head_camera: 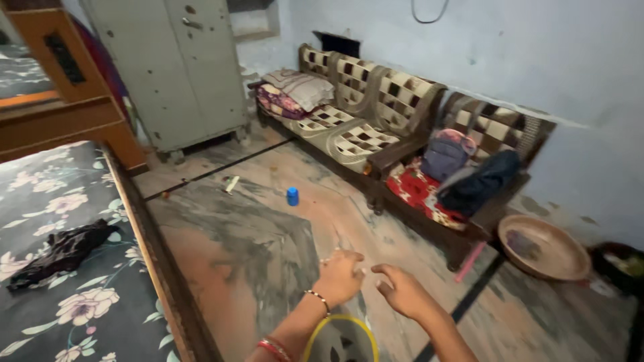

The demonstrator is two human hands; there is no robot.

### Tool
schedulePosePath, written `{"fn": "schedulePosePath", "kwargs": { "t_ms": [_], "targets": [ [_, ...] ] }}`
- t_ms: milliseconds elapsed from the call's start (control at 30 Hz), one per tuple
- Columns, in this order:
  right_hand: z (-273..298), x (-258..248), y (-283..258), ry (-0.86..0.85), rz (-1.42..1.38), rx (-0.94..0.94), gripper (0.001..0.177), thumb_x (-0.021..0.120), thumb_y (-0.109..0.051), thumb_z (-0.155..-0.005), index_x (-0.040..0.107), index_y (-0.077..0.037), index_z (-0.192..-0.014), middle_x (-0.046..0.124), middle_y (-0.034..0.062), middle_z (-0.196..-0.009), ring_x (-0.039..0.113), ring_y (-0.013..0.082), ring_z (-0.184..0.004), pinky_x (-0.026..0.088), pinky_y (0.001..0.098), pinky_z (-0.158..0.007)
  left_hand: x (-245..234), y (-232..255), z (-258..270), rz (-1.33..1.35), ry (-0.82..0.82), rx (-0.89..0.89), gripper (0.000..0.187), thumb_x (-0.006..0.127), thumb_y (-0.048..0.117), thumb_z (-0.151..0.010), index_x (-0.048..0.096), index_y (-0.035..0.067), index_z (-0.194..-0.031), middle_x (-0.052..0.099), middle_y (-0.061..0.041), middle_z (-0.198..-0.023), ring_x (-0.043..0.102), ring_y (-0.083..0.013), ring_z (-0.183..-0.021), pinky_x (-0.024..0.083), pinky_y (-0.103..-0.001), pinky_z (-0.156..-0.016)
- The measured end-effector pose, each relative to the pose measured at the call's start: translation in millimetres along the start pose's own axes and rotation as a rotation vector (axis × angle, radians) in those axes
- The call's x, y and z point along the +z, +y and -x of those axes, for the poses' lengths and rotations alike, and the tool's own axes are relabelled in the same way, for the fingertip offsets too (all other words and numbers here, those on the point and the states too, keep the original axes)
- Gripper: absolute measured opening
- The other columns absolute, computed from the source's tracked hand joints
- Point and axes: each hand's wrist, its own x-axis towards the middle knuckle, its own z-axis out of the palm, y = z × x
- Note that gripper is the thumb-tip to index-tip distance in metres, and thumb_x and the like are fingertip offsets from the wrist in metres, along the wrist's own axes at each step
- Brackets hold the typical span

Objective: The person folds and stacks various clothes on shelves inside a closet. They then pick up a blue water bottle, a small jar, nail polish bottles, and a comb from the floor and place them on a vanity shelf.

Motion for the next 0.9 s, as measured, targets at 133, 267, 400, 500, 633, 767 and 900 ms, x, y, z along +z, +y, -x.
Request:
{"fn": "schedulePosePath", "kwargs": {
  "t_ms": [133, 267, 400, 500, 633, 767, 900],
  "targets": [
    [-47, -9, 49, -0.018, -0.010, 0.037, 0.039, 0.067, -0.019, -0.087, 0.066, -0.013, -0.125, 0.072, 0.0134, -0.124, 0.069, 0.0301, -0.116, 0.052, 0.0380, -0.101, 24, -13, -48, 0.080, 0.012, -0.018, 0.039, 0.066, 0.029, -0.090, 0.067, 0.015, -0.126, 0.057, -0.015, -0.139, 0.046, -0.0392, -0.137, 0.024, -0.067, -0.114],
    [-114, -23, 88, -0.031, 0.045, -0.009, 0.043, 0.068, -0.020, -0.086, 0.067, -0.016, -0.129, 0.070, 0.0112, -0.128, 0.065, 0.0296, -0.121, 0.050, 0.0381, -0.102, 39, -30, -107, 0.154, 0.064, 0.016, 0.039, 0.065, 0.030, -0.093, 0.066, 0.013, -0.128, 0.059, -0.018, -0.138, 0.047, -0.0416, -0.136, 0.030, -0.064, -0.115],
    [-197, -42, 103, -0.129, 0.191, -0.032, 0.037, 0.067, -0.025, -0.090, 0.066, -0.016, -0.126, 0.069, 0.0110, -0.129, 0.063, 0.0302, -0.123, 0.048, 0.0389, -0.104, 33, -53, -175, 0.203, 0.126, -0.022, 0.038, 0.064, 0.029, -0.092, 0.066, 0.014, -0.126, 0.060, -0.017, -0.136, 0.050, -0.0408, -0.134, 0.031, -0.065, -0.113],
    [-255, -48, 114, -0.152, 0.147, 0.003, 0.039, 0.068, -0.025, -0.089, 0.066, -0.016, -0.127, 0.070, 0.0119, -0.128, 0.066, 0.0321, -0.120, 0.052, 0.0389, -0.101, 29, -72, -225, 0.170, 0.210, -0.019, 0.037, 0.065, 0.028, -0.091, 0.068, 0.013, -0.125, 0.062, -0.017, -0.135, 0.049, -0.0438, -0.135, 0.030, -0.068, -0.111],
    [-311, -35, 117, -0.173, 0.146, -0.033, 0.039, 0.069, -0.026, -0.088, 0.067, -0.016, -0.127, 0.072, 0.0132, -0.123, 0.068, 0.0327, -0.117, 0.053, 0.0397, -0.100, 22, -96, -262, 0.148, 0.169, -0.068, 0.037, 0.065, 0.027, -0.093, 0.068, 0.014, -0.127, 0.061, -0.019, -0.135, 0.045, -0.0467, -0.138, 0.029, -0.073, -0.109],
    [-371, -4, 106, -0.286, 0.089, 0.046, 0.041, 0.070, -0.028, -0.090, 0.066, -0.018, -0.129, 0.074, 0.0111, -0.123, 0.069, 0.0317, -0.108, 0.056, 0.0401, -0.096, 1, -137, -287, 0.087, 0.202, -0.142, 0.037, 0.065, 0.027, -0.092, 0.066, 0.015, -0.126, 0.061, -0.018, -0.134, 0.044, -0.0443, -0.140, 0.027, -0.075, -0.109],
    [-444, 41, 107, -0.384, 0.031, -0.143, 0.040, 0.069, -0.026, -0.090, 0.066, -0.012, -0.127, 0.072, 0.0136, -0.124, 0.068, 0.0317, -0.117, 0.052, 0.0403, -0.100, -27, -189, -304, 0.087, 0.232, -0.274, 0.040, 0.065, 0.025, -0.090, 0.064, 0.015, -0.129, 0.057, -0.018, -0.139, 0.038, -0.0451, -0.142, 0.026, -0.075, -0.109]
  ]
}}
